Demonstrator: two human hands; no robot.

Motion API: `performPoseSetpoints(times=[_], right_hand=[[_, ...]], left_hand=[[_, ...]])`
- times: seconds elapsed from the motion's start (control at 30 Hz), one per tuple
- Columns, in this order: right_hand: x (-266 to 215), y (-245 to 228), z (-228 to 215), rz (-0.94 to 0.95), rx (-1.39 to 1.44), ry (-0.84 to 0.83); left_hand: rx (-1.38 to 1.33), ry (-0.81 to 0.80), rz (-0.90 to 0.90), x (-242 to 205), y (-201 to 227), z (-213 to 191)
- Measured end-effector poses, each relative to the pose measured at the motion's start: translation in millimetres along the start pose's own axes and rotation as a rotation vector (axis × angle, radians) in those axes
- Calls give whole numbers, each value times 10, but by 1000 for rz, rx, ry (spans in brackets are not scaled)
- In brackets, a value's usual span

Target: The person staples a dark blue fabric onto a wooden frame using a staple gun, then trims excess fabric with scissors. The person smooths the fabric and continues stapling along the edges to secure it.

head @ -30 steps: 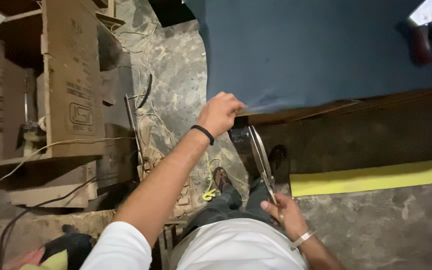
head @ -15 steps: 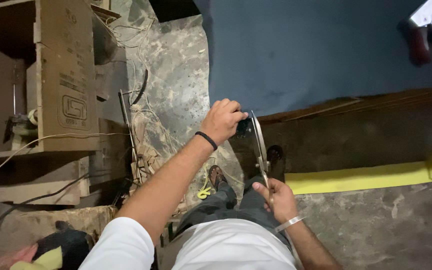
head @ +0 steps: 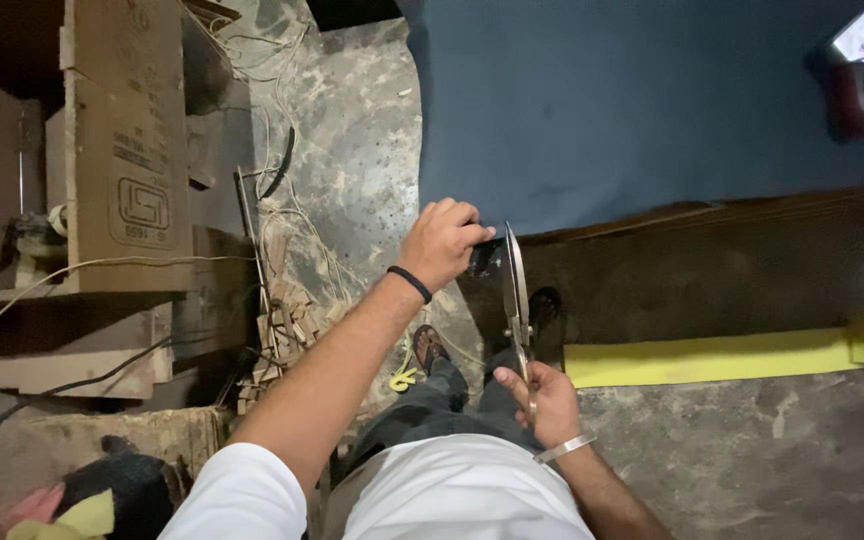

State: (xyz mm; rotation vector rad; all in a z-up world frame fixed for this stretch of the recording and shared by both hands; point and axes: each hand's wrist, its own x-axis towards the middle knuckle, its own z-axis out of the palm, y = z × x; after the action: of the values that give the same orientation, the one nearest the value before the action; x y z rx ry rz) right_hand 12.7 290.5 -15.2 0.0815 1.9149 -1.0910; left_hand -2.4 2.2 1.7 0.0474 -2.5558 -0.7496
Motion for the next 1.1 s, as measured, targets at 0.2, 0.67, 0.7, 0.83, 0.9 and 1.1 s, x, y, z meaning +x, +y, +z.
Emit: performPoseSetpoints(times=[0.2,0.67,0.7,0.83,0.9,1.1], right_hand=[[-87,-89,-418,8,41,-86],[1026,-1588,-2473,-6,-892,-509],[1135,-1749,-2495,-21,-1009,-513],[1455,-2220,-2400,-88,-1264,-600],[1596,-2397,-2269,-153,-1293,-682],[1797,-2620,-1934,-152,-1282,-760]], left_hand=[[62,12,-127,-45,208,-46],[-1409,532,-1456,88,688,893],[-1390,568,-1477,113,674,908],[-1340,644,-1424,102,690,953],[-1325,681,-1413,97,689,972],[-1292,754,-1411,147,770,1081]])
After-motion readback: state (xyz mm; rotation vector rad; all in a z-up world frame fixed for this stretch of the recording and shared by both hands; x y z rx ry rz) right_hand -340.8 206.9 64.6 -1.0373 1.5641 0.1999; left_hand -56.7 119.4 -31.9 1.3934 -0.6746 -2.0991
